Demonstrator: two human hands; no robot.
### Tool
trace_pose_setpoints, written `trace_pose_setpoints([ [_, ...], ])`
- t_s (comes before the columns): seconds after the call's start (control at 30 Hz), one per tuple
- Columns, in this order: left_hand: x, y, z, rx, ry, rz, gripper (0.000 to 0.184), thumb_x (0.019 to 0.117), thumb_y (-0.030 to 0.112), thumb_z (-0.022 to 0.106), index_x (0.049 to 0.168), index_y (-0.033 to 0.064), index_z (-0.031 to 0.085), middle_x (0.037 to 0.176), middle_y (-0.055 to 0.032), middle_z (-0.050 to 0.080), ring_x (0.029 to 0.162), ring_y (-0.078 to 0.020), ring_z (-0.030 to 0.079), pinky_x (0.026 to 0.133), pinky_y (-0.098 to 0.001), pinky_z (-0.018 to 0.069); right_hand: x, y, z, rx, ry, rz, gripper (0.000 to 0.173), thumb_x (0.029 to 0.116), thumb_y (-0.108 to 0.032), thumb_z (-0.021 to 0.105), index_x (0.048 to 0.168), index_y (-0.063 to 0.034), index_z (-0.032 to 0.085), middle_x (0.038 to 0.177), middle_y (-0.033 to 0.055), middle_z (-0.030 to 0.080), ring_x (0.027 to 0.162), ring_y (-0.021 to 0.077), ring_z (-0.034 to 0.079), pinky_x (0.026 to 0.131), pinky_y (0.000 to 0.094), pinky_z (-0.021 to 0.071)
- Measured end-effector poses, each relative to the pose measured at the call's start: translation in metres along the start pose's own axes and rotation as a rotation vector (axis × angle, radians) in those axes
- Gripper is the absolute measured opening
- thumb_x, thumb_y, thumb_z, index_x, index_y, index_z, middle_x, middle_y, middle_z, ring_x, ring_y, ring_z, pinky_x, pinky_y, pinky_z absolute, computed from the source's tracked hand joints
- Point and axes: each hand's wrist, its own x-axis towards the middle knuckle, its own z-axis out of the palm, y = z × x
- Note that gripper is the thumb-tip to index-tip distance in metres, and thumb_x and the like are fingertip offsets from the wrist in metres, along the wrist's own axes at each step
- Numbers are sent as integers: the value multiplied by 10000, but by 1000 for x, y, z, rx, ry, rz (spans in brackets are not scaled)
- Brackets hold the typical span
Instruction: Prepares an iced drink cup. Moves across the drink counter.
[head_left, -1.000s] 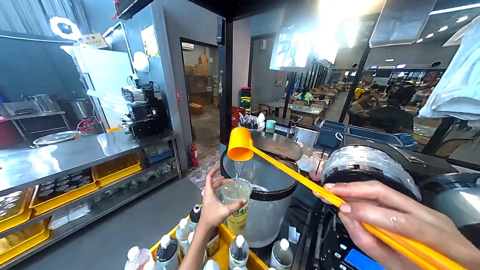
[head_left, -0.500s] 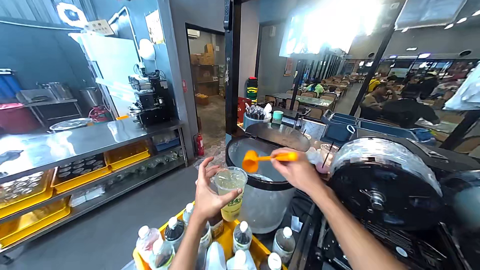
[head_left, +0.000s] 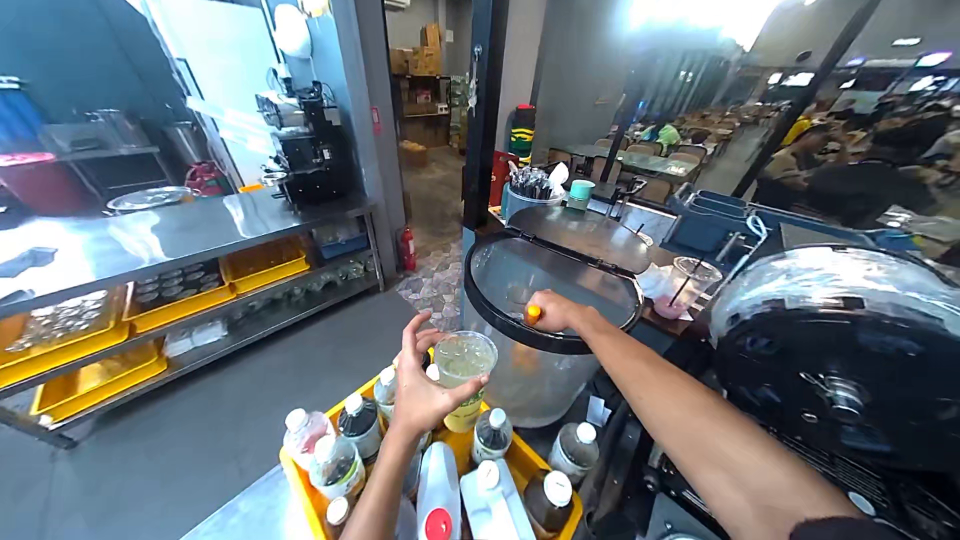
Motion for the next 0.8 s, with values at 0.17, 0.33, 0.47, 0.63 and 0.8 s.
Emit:
trace_pose_setpoints([
  [0.17, 1, -5, 7, 24, -26, -16, 1270, 472, 574, 967, 1525, 254, 334, 1120, 63, 712, 1148, -163, 643, 1016, -503, 523, -25, -15, -8, 268, 259, 248, 84, 829, -141, 811, 823, -82, 751, 747, 78, 717, 688, 213, 687, 710, 474, 572],
  [0.33, 13, -1, 11, 26, -64, 17, 1272, 469, 614, 951, 1526, 259, 339, 1112, 73, 714, 1162, -162, 633, 1039, -508, 503, -67, -59, -57, 300, 496, 319, 76, 925, -165, 736, 876, -108, 745, 734, 40, 730, 644, 160, 704, 693, 410, 611],
  [0.47, 20, 4, 17, 44, -92, 32, 1254, 461, 639, 933, 1514, 298, 343, 1105, 110, 713, 1153, -125, 633, 1051, -531, 475, -119, -115, -93, 154, 790, 216, 61, 938, -132, 720, 882, -127, 746, 741, 29, 716, 661, 158, 692, 659, 433, 595],
  [0.63, 21, 3, 32, 8, -90, 36, 1248, 454, 640, 939, 1500, 270, 368, 1079, 96, 719, 1118, -128, 650, 1024, -515, 504, -190, -166, -118, 301, 1142, 224, 76, 961, -133, 695, 1029, -149, 724, 854, 0, 766, 691, 154, 753, 621, 376, 672],
  [0.8, 19, 8, 43, -21, -94, -17, 1245, 451, 602, 957, 1497, 247, 382, 1082, 67, 720, 1120, -145, 652, 1021, -506, 516, -243, -207, -126, 420, 1296, 80, 97, 926, -38, 699, 1017, -61, 724, 942, 67, 774, 774, 229, 773, 681, 378, 691],
])
